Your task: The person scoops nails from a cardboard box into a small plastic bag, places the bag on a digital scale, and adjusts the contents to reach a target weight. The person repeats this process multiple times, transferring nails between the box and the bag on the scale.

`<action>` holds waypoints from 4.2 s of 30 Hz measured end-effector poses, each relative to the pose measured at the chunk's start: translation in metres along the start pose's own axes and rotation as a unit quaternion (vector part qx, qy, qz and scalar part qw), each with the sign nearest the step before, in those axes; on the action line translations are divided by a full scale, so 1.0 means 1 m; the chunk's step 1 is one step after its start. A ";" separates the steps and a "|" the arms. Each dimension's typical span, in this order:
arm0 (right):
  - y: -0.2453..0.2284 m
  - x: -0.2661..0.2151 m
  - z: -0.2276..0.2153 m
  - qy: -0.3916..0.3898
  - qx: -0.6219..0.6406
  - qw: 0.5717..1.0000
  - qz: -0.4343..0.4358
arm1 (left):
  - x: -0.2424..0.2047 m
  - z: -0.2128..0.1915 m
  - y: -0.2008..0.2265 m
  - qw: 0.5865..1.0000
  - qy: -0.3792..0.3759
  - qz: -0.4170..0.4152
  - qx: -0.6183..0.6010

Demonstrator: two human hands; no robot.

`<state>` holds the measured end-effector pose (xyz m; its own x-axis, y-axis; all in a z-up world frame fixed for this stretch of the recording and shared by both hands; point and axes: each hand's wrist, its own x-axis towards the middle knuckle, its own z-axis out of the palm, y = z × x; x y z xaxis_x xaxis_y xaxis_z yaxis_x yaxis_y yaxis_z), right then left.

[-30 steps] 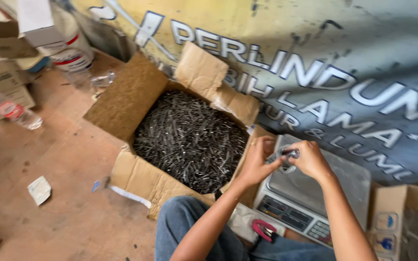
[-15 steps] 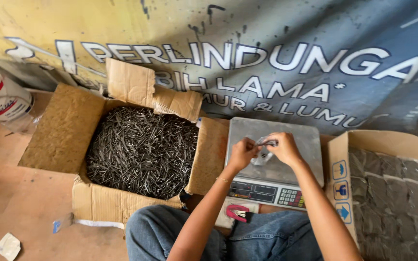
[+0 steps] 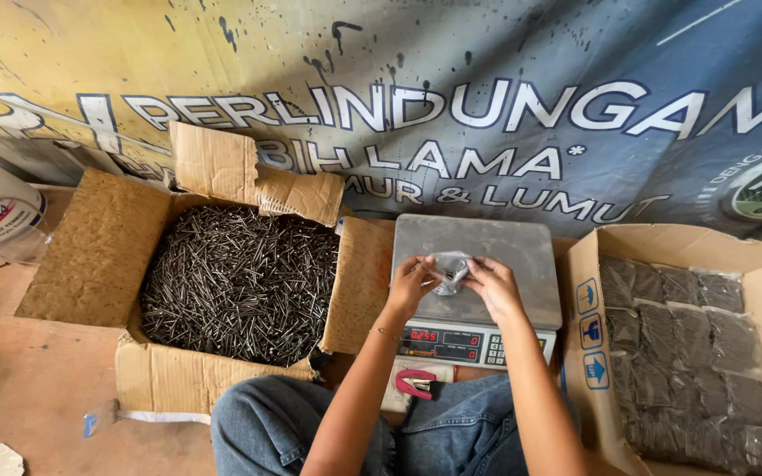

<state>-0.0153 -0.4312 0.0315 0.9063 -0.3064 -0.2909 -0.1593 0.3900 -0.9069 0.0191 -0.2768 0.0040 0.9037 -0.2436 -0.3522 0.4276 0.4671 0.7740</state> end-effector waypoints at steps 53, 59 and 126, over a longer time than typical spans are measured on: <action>-0.077 -0.024 0.040 -0.109 -0.575 0.795 -0.163 | 0.028 -0.001 0.020 0.688 -0.039 0.156 0.707; -0.081 -0.022 0.046 -0.155 -0.628 0.733 -0.211 | 0.043 -0.009 0.009 0.726 -0.020 0.155 0.670; -0.031 0.030 0.038 -0.311 -0.807 0.489 -0.112 | 0.020 -0.047 -0.035 0.767 -0.068 0.220 0.599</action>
<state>0.0322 -0.4194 0.0629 0.8358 0.3350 -0.4351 0.3254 -0.9404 -0.0989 0.0232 -0.2583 -0.0552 0.9086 -0.4105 0.0769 -0.3205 -0.5673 0.7586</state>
